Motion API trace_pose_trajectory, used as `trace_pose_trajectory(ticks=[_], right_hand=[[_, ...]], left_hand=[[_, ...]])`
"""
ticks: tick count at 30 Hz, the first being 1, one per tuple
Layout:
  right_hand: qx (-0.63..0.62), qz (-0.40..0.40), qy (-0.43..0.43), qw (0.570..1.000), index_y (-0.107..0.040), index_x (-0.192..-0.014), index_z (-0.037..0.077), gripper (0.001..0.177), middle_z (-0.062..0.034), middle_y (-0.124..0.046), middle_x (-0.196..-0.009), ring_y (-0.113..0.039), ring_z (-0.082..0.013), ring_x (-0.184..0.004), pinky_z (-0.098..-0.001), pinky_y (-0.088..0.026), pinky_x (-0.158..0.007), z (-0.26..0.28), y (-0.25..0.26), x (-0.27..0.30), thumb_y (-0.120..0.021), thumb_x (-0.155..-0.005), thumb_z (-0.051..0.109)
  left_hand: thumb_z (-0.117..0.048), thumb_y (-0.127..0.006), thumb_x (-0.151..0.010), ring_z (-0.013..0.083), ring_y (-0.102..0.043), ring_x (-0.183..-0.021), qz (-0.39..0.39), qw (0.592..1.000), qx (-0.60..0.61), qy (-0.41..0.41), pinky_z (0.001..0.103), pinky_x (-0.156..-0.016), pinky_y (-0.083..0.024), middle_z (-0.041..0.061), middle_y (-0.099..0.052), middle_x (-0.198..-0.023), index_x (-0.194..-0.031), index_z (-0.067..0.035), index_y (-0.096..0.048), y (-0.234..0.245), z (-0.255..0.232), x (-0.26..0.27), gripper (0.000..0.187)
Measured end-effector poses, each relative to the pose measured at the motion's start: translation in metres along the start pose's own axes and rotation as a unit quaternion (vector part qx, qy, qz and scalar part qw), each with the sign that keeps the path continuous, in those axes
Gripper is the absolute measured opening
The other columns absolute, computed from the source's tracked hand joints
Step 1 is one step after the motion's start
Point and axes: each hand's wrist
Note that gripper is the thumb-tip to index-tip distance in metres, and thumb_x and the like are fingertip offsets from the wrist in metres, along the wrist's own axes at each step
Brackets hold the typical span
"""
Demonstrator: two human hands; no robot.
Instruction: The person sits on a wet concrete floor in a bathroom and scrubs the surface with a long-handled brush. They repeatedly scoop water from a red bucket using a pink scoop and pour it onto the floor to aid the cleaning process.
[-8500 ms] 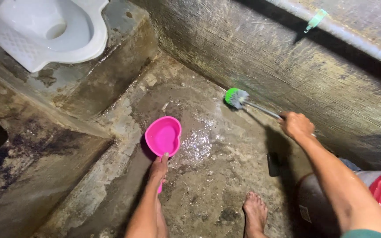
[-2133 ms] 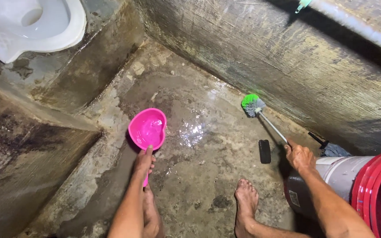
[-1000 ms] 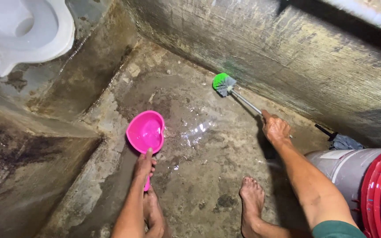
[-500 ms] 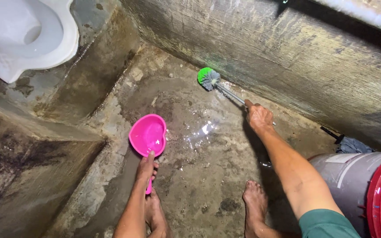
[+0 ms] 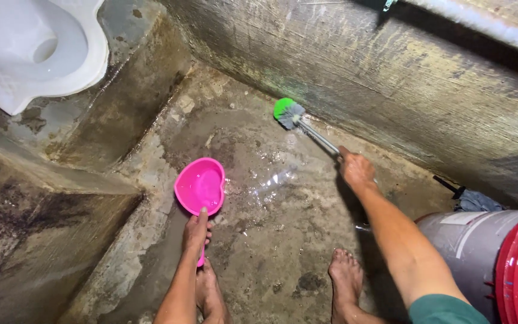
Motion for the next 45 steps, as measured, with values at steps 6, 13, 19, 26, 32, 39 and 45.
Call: trace_pose_trajectory(ticks=[6,13,19,26,32,39,45], right_hand=[[0.023,0.022,-0.079,0.996,-0.054,-0.146,0.049,0.039,-0.014,-0.073,-0.13,-0.067,-0.0392,-0.123,-0.0546,-0.053,-0.105,-0.094,-0.007,0.019,-0.047,-0.108,0.04],[0.053,0.04,-0.134,0.989,-0.054,-0.143,0.057,0.04,-0.0118,-0.073,-0.135,-0.068,-0.0401,-0.123,-0.053,-0.055,-0.104,-0.192,-0.023,0.014,-0.046,-0.105,0.051],[0.034,0.026,-0.097,0.994,-0.054,-0.146,0.052,0.042,-0.0114,-0.073,-0.134,-0.068,-0.0376,-0.124,-0.0532,-0.055,-0.104,-0.122,0.004,0.029,-0.049,-0.105,0.045],[0.058,0.004,-0.041,0.997,-0.054,-0.145,0.051,0.041,-0.0103,-0.074,-0.128,-0.068,-0.0349,-0.122,-0.0534,-0.055,-0.104,-0.055,0.028,0.025,-0.05,-0.104,0.042],[0.052,-0.001,-0.017,0.998,-0.055,-0.145,0.048,0.044,-0.0106,-0.076,-0.122,-0.071,-0.0347,-0.118,-0.0554,-0.056,-0.1,-0.02,0.004,-0.02,-0.052,-0.103,0.037],[0.037,-0.003,0.085,0.996,-0.054,-0.145,0.045,0.053,-0.0126,-0.077,-0.113,-0.073,-0.0353,-0.11,-0.0532,-0.059,-0.093,0.032,-0.046,-0.09,-0.062,-0.095,0.03],[0.023,-0.013,0.069,0.997,-0.06,-0.14,0.046,0.043,-0.0146,-0.077,-0.11,-0.073,-0.0388,-0.108,-0.0532,-0.06,-0.09,0.002,-0.125,-0.167,-0.05,-0.102,0.028]], left_hand=[[-0.057,-0.063,-0.093,0.0246,-0.071,-0.068,0.018,0.999,-0.038,-0.004,0.036,-0.054,-0.059,0.013,-0.074,-0.096,-0.125,-0.009,-0.066,0.009,-0.028,0.031,0.058],[-0.056,-0.059,-0.096,0.0252,-0.072,-0.069,0.022,0.999,-0.039,0.01,0.037,-0.057,-0.061,0.011,-0.074,-0.095,-0.133,-0.013,-0.064,0.005,-0.022,0.015,0.057],[-0.057,-0.059,-0.096,0.025,-0.068,-0.063,0.007,1.0,-0.023,0.001,0.036,-0.051,-0.059,0.011,-0.073,-0.088,-0.127,-0.011,-0.068,0.001,-0.036,0.021,0.056],[-0.056,-0.056,-0.098,0.0255,-0.065,-0.056,-0.003,0.999,-0.025,-0.026,0.036,-0.047,-0.056,0.011,-0.072,-0.083,-0.118,-0.009,-0.07,-0.012,-0.049,0.008,0.053],[-0.058,-0.057,-0.096,0.0229,-0.067,-0.063,0.002,1.0,-0.027,0.01,0.036,-0.052,-0.059,0.009,-0.071,-0.085,-0.128,-0.012,-0.067,-0.009,-0.053,0.013,0.057],[-0.058,-0.057,-0.096,0.0206,-0.064,-0.059,0.005,1.0,-0.016,0.015,0.033,-0.05,-0.058,0.008,-0.067,-0.081,-0.127,-0.015,-0.067,-0.011,-0.045,0.004,0.054],[-0.059,-0.057,-0.097,0.0197,-0.063,-0.057,0.018,1.0,-0.011,0.017,0.031,-0.048,-0.057,0.008,-0.067,-0.08,-0.128,-0.014,-0.065,-0.022,-0.023,-0.027,0.056]])
Point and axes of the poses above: each hand's wrist, its own x-axis away from the middle knuckle, its own y-axis out of the back of the hand, z = x × y
